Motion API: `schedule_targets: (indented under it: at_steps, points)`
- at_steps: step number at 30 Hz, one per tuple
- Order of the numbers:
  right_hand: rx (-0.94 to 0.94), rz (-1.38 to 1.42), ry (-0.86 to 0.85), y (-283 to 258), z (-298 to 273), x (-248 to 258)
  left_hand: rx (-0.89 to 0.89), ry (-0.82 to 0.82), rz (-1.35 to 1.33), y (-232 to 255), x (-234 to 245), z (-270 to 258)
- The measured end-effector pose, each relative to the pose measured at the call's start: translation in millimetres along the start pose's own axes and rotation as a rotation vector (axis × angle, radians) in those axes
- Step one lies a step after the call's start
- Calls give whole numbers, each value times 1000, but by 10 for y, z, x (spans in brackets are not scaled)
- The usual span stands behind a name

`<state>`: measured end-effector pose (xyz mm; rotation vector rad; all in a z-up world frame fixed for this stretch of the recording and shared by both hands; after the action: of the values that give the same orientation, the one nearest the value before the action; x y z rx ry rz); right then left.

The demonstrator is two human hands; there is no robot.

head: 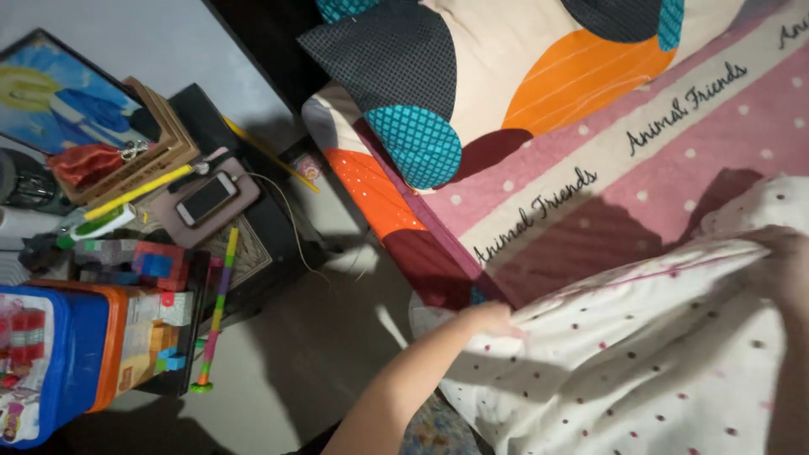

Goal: Making a bed by arranging pillows, folding a cloth, and spreading a blanket.

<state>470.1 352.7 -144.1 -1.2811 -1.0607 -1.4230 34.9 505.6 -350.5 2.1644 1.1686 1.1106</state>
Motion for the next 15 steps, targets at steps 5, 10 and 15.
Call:
schedule_targets:
  at_steps: [5, 10, 15]
  points:
    - [12, -111, -206, -875, 544, -1330, 329, 167, -174, -379, -808, -175]
    - [427, 432, -1056, -2784, 336, -2127, 501, 95, -200, -531, -716, -217]
    - [475, 256, -768, -3857, -210, -1737, 389, 219, -181, -393, -704, -453]
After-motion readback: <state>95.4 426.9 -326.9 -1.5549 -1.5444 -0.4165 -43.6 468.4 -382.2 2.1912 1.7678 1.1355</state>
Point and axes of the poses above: each hand's wrist, its own z-axis towards the middle knuckle, its own x-axis out of the back of the hand, y = z × x, the point moved 2 cm from there along z, towards the middle knuckle, and after that the axes turned 10 degrees about x, right-handed, at the moved point
